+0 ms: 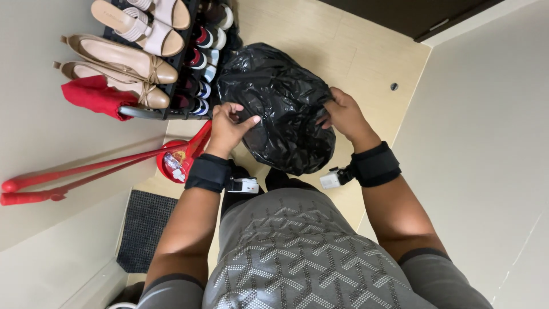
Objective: The person places a black trash bag into a white trash bin, then uses a red broom and dustpan to sweep debris into the bin. They adjust the trash bag inside the bin afterward.
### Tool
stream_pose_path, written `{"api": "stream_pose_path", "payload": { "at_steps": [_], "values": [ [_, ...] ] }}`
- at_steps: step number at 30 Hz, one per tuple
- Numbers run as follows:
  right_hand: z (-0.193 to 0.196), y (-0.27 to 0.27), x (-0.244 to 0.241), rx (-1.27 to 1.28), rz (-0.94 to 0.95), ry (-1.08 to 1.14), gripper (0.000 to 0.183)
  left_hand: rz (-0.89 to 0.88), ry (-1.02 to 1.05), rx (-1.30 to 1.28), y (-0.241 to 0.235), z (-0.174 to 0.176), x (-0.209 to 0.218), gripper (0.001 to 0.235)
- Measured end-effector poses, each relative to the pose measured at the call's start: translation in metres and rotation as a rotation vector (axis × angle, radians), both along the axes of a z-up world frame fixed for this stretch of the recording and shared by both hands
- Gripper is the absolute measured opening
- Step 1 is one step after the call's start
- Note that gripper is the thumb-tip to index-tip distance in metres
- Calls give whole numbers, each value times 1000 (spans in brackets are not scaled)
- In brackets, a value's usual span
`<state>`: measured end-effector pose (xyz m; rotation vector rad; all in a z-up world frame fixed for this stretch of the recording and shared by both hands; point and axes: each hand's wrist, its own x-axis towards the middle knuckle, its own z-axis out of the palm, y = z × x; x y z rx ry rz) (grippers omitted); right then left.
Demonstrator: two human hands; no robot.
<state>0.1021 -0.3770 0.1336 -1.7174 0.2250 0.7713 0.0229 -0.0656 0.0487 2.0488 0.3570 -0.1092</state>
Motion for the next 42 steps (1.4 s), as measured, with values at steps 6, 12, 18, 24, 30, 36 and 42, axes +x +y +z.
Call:
{"api": "stream_pose_path", "payload": {
  "at_steps": [6,12,18,24,30,36,42],
  "values": [
    [-12,-8,1,94,-107,13,29,55,-66,-75,-6,9,2,54],
    [-23,-7,-2,178,-144,21,34,-52,-24,-143,-17,39,8,56],
    [-28,-5,-7,243,-86,18,34,18,-18,-140,-18,-2,6,72],
    [-41,-12,-11,86,-61,-47,24,26,78,-191,-5,-27,-3,23],
    [-97,-31,-33,4,-20,-73,20,47,228,-76,18,-57,-27,33],
    [-130,-16,-53,-352,218,-83,29,112,304,-176,41,-123,-68,34],
    [-177,10,-73,-373,212,76,31,82,469,-62,63,-170,-93,45]
  ]
}}
